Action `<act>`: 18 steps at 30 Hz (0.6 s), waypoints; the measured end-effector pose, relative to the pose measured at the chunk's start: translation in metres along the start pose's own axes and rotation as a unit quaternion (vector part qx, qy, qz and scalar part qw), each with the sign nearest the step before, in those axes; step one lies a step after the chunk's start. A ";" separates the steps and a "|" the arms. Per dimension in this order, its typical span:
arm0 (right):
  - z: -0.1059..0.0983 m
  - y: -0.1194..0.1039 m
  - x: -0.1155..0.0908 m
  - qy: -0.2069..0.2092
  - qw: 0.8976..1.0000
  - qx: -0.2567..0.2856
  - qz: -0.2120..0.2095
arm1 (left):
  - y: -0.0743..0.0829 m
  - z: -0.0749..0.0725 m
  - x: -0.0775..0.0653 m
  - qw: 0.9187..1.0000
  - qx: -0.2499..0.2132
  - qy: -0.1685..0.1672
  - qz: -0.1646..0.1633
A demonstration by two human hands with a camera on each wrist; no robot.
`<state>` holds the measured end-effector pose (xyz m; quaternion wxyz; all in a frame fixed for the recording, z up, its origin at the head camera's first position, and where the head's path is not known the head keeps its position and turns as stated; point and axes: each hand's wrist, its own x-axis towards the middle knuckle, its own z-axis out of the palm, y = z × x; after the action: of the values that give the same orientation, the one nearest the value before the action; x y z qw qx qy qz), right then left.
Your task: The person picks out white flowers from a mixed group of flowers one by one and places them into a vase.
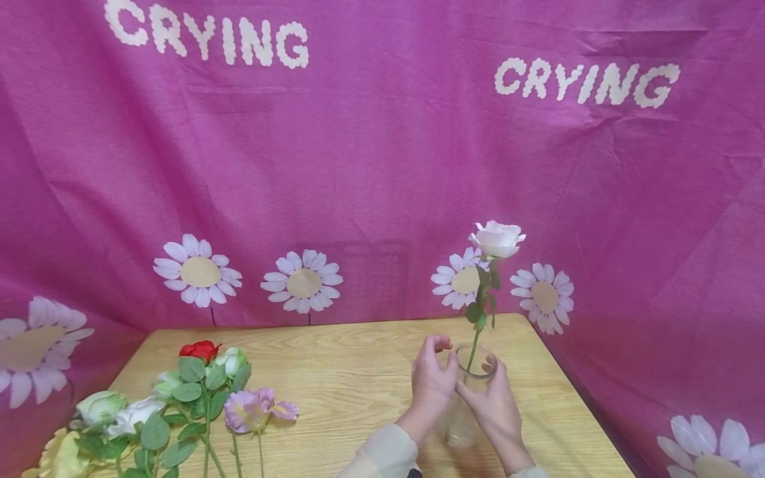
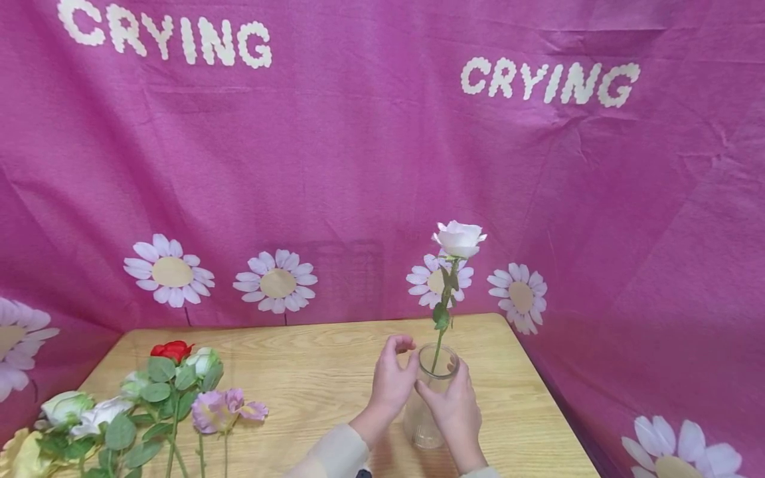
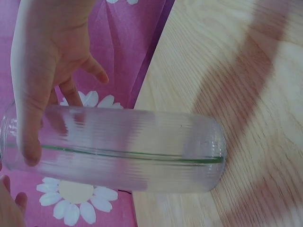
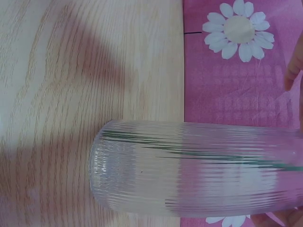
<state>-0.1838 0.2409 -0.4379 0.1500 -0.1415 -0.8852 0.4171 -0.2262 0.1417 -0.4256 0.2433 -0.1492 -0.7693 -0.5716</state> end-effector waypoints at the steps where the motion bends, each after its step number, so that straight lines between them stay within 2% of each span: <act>1: 0.000 0.000 0.000 -0.001 1.000 -0.001 0.000 | -0.001 -0.001 0.000 1.000 0.001 -0.003 -0.004; 7: 0.000 0.001 0.001 -0.002 1.000 0.007 -0.004 | -0.011 -0.010 0.003 1.000 0.022 -0.013 -0.015; 12: 0.001 0.002 0.002 -0.003 1.000 0.021 -0.001 | -0.017 -0.018 0.005 0.998 0.037 -0.025 -0.036; 18: 0.001 0.000 0.001 -0.009 1.000 0.024 0.004 | -0.026 -0.027 0.007 0.997 0.047 -0.019 -0.061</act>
<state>-0.1844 0.2409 -0.4386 0.1439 -0.1378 -0.8757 0.4398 -0.2394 0.1075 -0.4365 0.2003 -0.1011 -0.8077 -0.5453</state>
